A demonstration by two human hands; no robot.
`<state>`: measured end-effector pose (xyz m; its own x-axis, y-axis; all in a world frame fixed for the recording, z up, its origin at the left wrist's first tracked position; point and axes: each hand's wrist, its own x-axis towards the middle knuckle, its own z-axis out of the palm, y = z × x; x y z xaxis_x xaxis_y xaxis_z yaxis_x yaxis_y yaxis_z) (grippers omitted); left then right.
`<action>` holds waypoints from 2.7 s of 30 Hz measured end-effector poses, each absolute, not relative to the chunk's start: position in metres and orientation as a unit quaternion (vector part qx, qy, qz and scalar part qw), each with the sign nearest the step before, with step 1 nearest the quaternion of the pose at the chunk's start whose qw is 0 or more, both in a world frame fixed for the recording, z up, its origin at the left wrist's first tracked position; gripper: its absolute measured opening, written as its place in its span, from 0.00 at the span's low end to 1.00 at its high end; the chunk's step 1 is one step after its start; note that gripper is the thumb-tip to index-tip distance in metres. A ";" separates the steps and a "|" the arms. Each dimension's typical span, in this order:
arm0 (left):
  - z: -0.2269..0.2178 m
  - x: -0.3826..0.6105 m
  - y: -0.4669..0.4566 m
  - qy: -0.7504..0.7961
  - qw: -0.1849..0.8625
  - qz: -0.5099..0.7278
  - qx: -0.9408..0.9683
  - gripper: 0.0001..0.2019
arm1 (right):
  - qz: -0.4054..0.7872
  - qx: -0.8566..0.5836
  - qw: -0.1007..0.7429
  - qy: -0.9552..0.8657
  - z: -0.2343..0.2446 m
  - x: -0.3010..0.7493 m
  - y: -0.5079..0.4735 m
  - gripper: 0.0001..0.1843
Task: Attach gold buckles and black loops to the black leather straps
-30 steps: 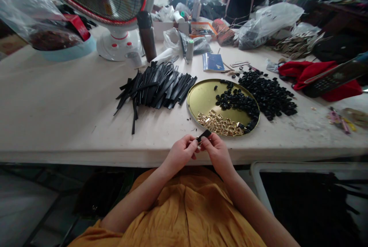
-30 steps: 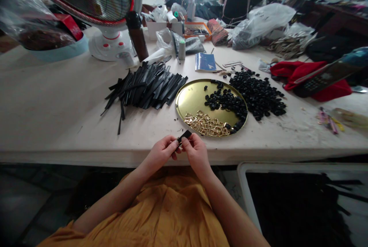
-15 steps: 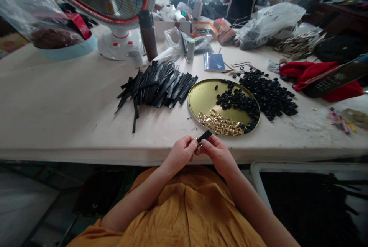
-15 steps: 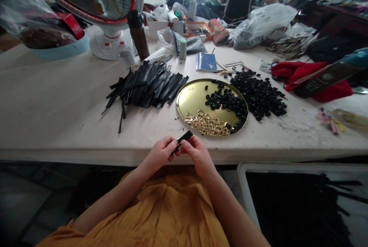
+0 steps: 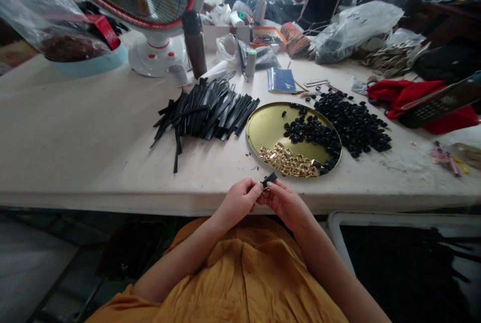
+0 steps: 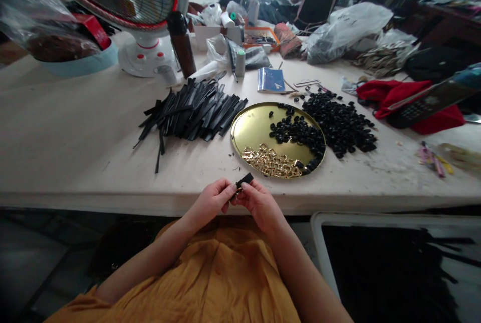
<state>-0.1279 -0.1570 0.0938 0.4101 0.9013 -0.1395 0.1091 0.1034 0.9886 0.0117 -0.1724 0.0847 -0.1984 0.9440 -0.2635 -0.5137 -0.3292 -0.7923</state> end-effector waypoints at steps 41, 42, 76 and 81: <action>0.096 -0.135 -0.158 0.396 0.612 0.346 0.591 0.13 | 0.629 -0.413 0.534 -0.386 0.089 0.004 -0.178 0.07; 0.096 -0.136 -0.158 0.396 0.609 0.349 0.592 0.14 | 0.628 -0.413 0.532 -0.391 0.089 0.004 -0.178 0.08; 0.097 -0.134 -0.163 0.474 0.478 0.340 0.656 0.16 | 0.561 -0.459 0.550 -0.414 0.089 -0.009 -0.179 0.07; 0.095 -0.134 -0.162 0.467 0.510 0.352 0.631 0.17 | 0.620 -0.422 0.551 -0.366 0.086 -0.006 -0.178 0.09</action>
<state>-0.1339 -0.1619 0.0947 0.3158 0.9482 -0.0335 0.2307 -0.0424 0.9721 -0.0061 -0.1784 0.0864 -0.0366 0.9921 -0.1199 -0.3738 -0.1249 -0.9191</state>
